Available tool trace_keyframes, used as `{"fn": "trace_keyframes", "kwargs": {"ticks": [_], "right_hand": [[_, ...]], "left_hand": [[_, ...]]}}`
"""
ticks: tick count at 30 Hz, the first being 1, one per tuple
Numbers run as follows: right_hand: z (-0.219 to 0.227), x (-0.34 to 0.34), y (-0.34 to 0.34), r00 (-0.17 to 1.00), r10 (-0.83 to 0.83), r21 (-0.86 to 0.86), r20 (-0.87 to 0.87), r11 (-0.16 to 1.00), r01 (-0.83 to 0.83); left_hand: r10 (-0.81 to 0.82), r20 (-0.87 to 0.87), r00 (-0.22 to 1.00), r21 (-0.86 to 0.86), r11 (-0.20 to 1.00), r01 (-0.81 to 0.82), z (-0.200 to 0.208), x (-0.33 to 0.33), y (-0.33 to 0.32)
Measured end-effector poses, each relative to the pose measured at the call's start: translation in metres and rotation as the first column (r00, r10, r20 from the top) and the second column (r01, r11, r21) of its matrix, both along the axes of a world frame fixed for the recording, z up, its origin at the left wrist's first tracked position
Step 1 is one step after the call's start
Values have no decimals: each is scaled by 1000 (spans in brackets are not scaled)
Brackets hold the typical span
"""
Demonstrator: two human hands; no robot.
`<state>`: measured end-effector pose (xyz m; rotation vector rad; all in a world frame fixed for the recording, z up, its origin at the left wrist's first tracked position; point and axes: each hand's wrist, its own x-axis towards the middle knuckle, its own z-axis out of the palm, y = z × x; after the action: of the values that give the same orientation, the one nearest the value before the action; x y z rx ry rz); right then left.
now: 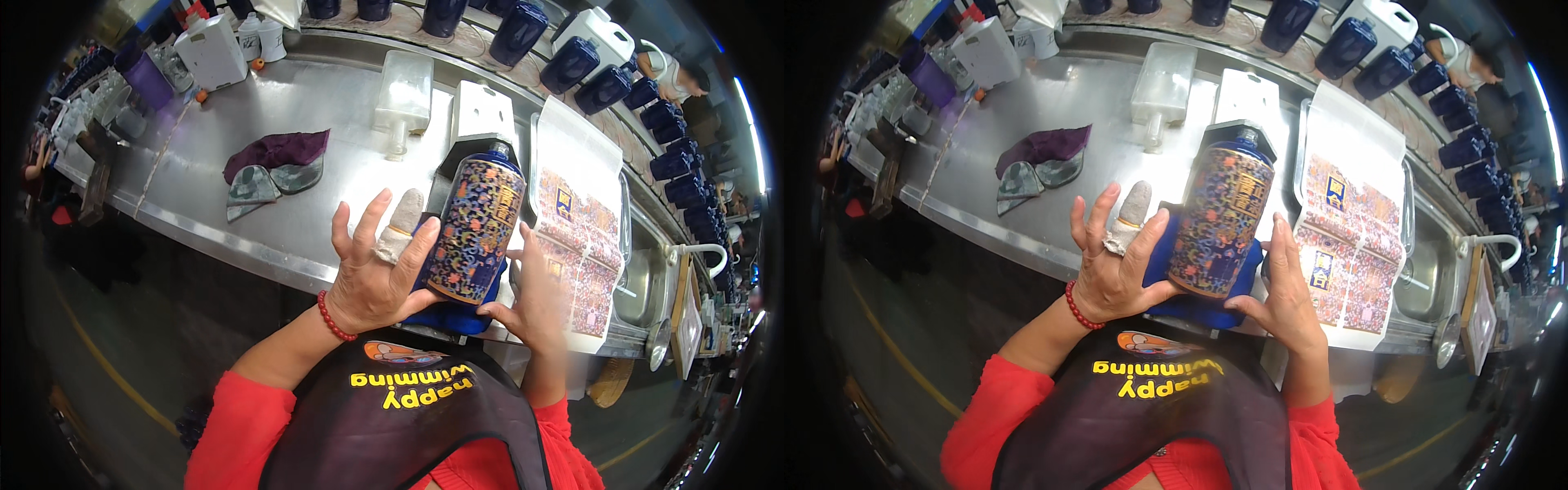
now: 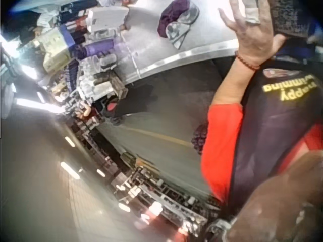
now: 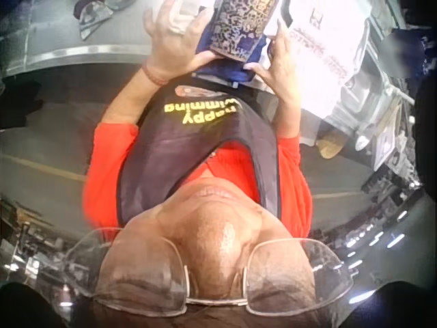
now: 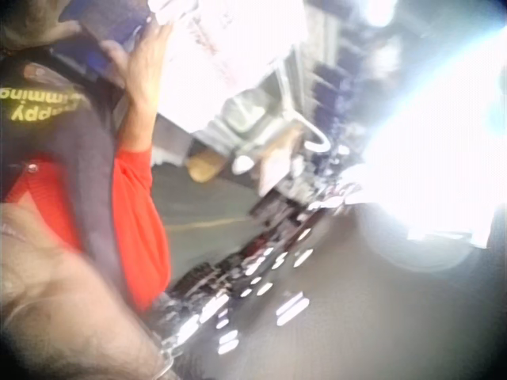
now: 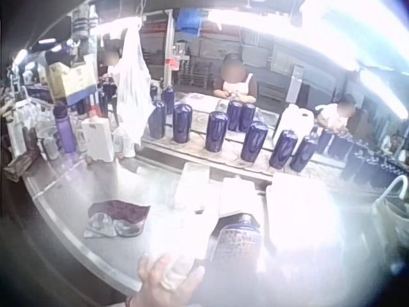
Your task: The person applies decorative stickers to a blue cylindrical container, smoothing each sticker with fingers and a small black tool. The person rotates the container to access different sides and continues applying stickers around the surface.
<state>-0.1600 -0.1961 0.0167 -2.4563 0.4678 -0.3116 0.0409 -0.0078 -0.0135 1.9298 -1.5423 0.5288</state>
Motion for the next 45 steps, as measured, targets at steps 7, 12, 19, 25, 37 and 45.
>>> {"fn": "trace_keyframes", "kwargs": {"ticks": [7,12,19,25,37,45], "right_hand": [[-2,0,-8,994,-6,58,111,998,0],[-2,12,-14,994,-10,28,106,1000,7],[16,32,-24,996,-30,-49,89,998,34],[24,42,-19,1000,-6,-60,20,998,7],[36,47,-20,998,19,-111,-63,993,-26],[35,48,-22,997,9,-92,-73,996,-16]], "left_hand": [[-63,-270,961,34,997,75,0,-3,-6],[-61,-348,935,136,984,115,-4,-6,-4],[-165,-396,903,-3,984,178,9,-6,-15],[-128,-426,895,19,988,151,13,-13,-28],[-126,-465,876,37,986,162,9,-12,-24],[-133,-486,864,13,987,159,9,-11,-25]]}}
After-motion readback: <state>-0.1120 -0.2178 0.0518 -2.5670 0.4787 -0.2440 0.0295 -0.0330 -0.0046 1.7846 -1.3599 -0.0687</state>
